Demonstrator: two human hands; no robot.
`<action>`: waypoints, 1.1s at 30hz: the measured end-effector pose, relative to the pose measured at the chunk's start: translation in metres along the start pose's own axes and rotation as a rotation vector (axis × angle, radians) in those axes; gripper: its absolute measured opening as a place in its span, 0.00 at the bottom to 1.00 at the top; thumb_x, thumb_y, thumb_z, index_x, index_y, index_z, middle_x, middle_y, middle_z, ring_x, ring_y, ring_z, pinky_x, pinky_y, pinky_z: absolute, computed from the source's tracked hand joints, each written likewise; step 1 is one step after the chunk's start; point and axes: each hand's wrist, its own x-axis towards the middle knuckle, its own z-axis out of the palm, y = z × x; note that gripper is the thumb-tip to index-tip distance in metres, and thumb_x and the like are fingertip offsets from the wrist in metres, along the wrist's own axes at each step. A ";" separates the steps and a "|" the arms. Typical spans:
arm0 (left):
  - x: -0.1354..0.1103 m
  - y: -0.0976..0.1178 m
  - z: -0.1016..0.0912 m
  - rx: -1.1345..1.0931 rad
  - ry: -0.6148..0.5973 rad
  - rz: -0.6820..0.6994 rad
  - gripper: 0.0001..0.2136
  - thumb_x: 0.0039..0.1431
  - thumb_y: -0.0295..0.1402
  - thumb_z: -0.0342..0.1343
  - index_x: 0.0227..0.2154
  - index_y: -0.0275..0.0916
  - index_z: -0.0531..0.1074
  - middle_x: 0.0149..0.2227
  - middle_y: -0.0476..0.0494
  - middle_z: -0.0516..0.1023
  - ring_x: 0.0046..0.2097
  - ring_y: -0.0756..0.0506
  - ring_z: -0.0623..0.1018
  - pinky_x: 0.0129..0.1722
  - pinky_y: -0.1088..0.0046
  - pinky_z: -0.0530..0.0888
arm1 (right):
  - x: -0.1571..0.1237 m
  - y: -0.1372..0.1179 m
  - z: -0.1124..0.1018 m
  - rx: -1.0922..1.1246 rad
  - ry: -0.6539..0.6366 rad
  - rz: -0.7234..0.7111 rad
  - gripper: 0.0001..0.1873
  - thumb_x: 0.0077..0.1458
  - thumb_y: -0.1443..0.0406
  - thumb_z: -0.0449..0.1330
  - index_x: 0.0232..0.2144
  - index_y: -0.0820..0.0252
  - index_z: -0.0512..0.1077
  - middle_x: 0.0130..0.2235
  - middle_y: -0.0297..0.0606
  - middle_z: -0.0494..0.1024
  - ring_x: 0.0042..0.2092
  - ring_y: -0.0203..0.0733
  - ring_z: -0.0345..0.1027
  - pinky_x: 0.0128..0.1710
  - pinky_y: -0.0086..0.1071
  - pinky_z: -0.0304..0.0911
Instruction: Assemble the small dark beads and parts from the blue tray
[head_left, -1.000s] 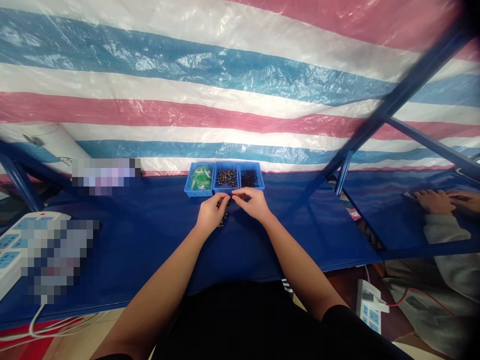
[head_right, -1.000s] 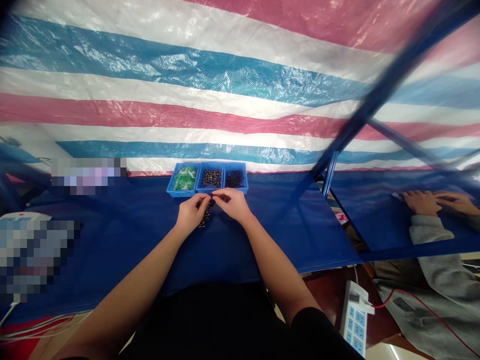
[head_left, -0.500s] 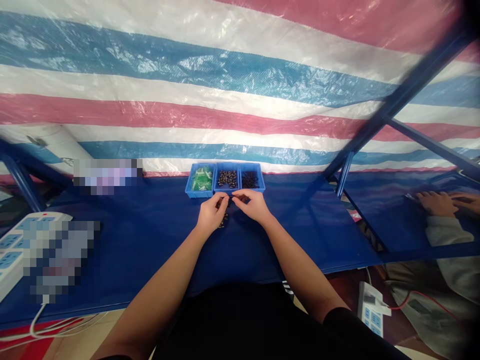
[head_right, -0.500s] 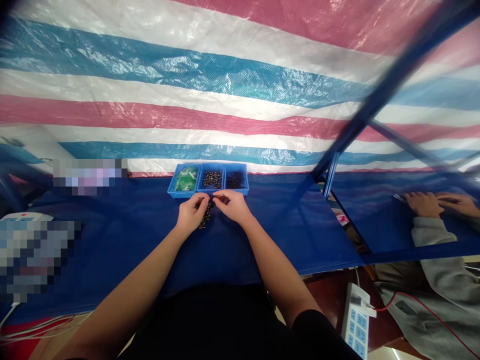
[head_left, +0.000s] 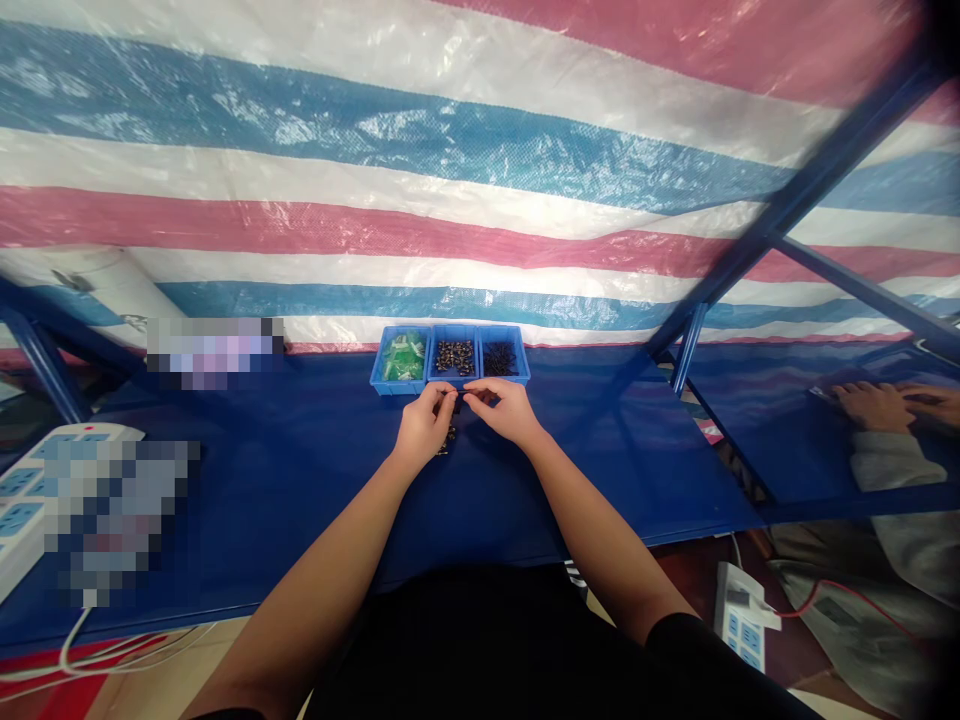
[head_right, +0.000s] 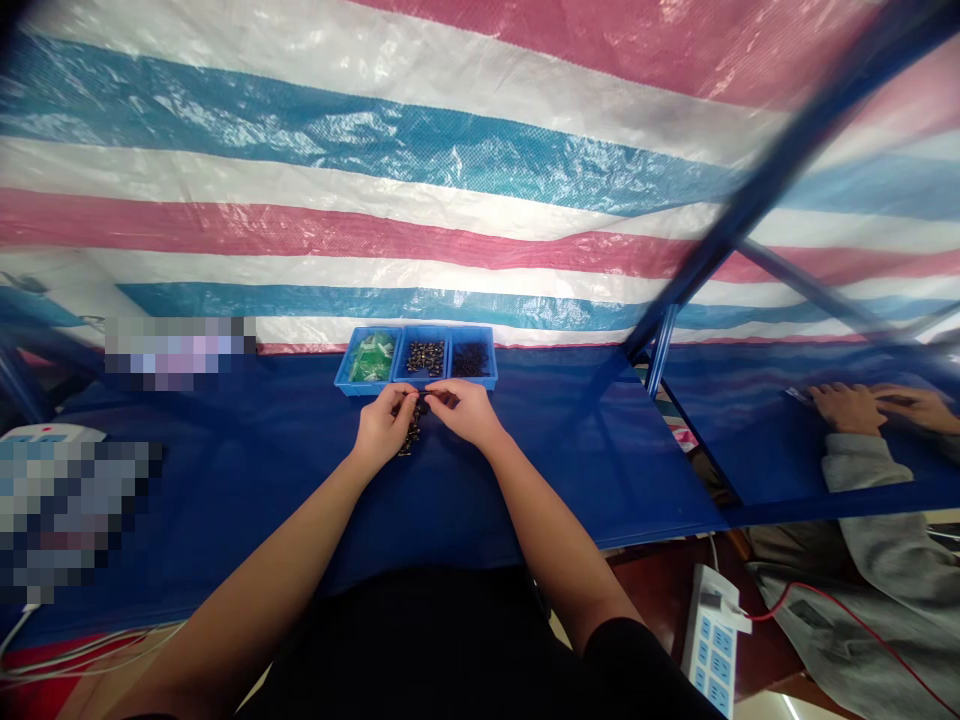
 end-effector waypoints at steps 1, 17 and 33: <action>0.000 0.000 0.000 0.000 -0.005 -0.003 0.12 0.64 0.42 0.47 0.42 0.41 0.69 0.26 0.51 0.74 0.27 0.50 0.74 0.29 0.76 0.68 | 0.000 0.000 0.000 0.004 -0.003 0.000 0.12 0.54 0.62 0.60 0.40 0.59 0.77 0.34 0.39 0.80 0.33 0.38 0.73 0.35 0.31 0.70; 0.000 0.003 0.000 0.000 0.000 -0.005 0.12 0.64 0.41 0.48 0.41 0.41 0.70 0.25 0.51 0.74 0.26 0.50 0.75 0.29 0.76 0.69 | 0.001 -0.001 -0.002 -0.019 0.008 -0.027 0.10 0.54 0.63 0.60 0.37 0.60 0.78 0.32 0.38 0.80 0.32 0.37 0.73 0.34 0.30 0.69; -0.001 0.005 0.000 -0.009 -0.007 0.002 0.13 0.63 0.44 0.48 0.40 0.41 0.70 0.24 0.52 0.74 0.25 0.50 0.73 0.27 0.76 0.67 | 0.000 -0.003 -0.002 -0.079 -0.027 -0.008 0.10 0.55 0.63 0.59 0.37 0.58 0.78 0.33 0.38 0.80 0.32 0.38 0.72 0.35 0.31 0.69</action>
